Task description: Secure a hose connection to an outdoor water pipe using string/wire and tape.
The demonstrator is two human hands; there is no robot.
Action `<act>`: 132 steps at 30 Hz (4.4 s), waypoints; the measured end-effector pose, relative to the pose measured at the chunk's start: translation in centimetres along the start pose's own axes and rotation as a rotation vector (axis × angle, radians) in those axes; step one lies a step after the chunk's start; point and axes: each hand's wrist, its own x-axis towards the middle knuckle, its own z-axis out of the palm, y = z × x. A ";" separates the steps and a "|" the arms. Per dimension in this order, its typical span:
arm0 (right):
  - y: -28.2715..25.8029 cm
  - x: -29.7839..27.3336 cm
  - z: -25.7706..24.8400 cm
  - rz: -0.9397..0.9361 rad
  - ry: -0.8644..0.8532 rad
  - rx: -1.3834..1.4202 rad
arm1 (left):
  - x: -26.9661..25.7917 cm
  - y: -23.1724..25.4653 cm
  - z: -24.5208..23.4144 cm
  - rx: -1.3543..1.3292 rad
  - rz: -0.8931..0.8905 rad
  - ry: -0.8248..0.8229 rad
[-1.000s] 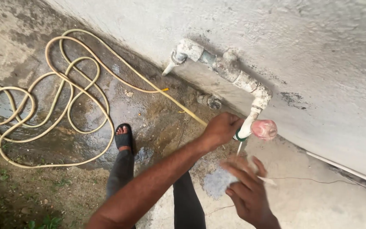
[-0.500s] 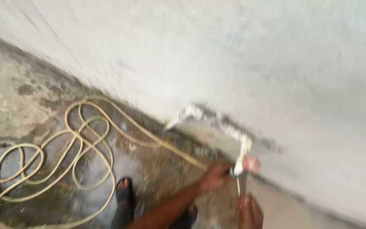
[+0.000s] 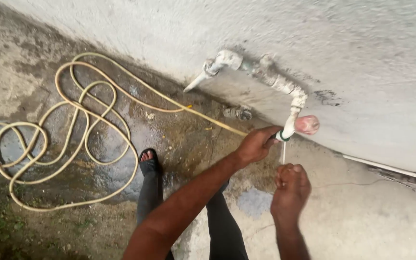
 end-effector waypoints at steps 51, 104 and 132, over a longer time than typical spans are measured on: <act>6.6 22.4 -7.4 0.568 -0.628 0.545 | 7.0 0.1 0.0 -0.381 -0.660 0.004; -3.0 10.6 8.5 -0.385 -0.502 -1.577 | -0.8 -1.9 4.3 -0.454 -0.306 0.165; 5.1 25.2 -7.2 0.675 -0.834 0.415 | 6.1 1.3 1.1 -0.328 -0.717 0.096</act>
